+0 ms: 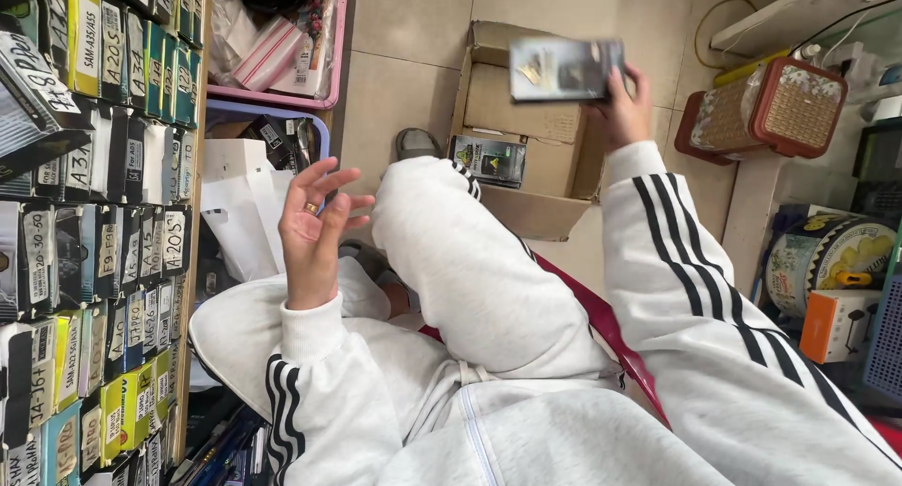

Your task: The person sorts through and organizes mobile phone screen protectors and accessories from a cardboard box, placing them onto shelves.

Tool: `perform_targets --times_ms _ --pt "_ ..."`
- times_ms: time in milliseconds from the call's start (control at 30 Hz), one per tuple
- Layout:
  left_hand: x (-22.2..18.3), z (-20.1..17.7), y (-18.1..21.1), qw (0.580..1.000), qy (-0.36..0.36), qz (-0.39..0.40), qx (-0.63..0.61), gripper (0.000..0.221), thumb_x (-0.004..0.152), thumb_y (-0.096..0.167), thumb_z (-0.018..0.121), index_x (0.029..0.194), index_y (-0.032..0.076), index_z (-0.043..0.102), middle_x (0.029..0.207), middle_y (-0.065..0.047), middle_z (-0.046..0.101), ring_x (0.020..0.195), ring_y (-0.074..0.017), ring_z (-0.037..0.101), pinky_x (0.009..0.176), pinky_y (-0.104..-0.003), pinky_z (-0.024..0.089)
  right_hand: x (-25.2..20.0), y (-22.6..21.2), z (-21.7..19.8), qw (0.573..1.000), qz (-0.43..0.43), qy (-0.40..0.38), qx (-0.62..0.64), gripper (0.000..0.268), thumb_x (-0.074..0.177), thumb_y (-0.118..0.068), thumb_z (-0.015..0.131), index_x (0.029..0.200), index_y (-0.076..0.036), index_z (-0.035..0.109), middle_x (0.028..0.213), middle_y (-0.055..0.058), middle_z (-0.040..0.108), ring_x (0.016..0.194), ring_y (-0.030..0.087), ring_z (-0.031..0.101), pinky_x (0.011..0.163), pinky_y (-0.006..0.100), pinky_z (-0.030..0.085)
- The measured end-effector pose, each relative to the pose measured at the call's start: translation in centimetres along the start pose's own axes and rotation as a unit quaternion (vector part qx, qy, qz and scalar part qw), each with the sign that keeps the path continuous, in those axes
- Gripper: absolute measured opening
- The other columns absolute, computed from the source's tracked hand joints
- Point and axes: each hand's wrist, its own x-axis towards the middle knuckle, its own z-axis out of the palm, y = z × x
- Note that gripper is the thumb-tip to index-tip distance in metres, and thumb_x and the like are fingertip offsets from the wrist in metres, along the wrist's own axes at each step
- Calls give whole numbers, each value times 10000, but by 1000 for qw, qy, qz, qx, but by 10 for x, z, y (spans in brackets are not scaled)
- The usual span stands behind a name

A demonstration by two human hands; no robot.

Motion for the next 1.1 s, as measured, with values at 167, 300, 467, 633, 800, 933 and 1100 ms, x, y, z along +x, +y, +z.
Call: perform_targets --times_ms 167,300,467,633,800,933,1100 --pt "7 10 -11 1000 -6 -1 31 424 986 238 646 1361 83 523 1237 -118 669 957 -111 702 767 -194 605 77 217 -144 977 113 177 -26 525 971 -340 806 1370 -268 473 1248 284 618 891 465 762 664 531 697" --pt "11 14 -10 999 -15 -16 48 407 988 225 646 1356 85 545 1224 -129 685 941 -98 691 763 -204 602 64 298 -162 962 212 172 29 574 993 -260 729 1433 -176 370 1272 327 556 959 529 712 701 650 656" --pt "15 12 -19 998 -18 -26 58 385 990 221 644 1345 99 555 1216 -112 686 915 -71 668 730 -172 580 3 249 -86 954 284 88 43 521 1025 -236 647 1458 -183 362 1235 287 564 1047 476 691 916 581 613" --pt "17 9 -24 997 -9 -24 66 381 986 234 655 1335 109 566 1206 -104 703 894 -73 663 708 -168 570 -11 228 -39 954 298 24 19 478 1048 -247 610 1451 -214 354 1151 254 600 1053 420 700 974 552 592" --pt "19 8 -23 996 -22 -28 84 367 994 222 658 1328 97 571 1181 -114 709 866 -89 661 695 -197 576 -45 180 1 943 312 -76 -85 622 1019 -103 558 1562 -157 261 1348 306 549 1161 425 645 980 539 535" --pt "18 7 -30 997 -7 -14 75 377 987 250 664 1331 123 577 1182 -77 712 873 -58 662 702 -171 576 -60 146 15 923 325 -138 -151 626 975 -197 648 1534 -160 368 1380 243 567 1116 385 682 976 509 546" --pt "20 7 -66 999 17 21 42 346 987 286 688 1294 138 629 1105 -53 726 856 -93 677 673 -232 595 2 198 -11 942 205 -169 -207 442 997 -177 640 1408 -65 525 1254 259 616 971 448 685 861 550 562"
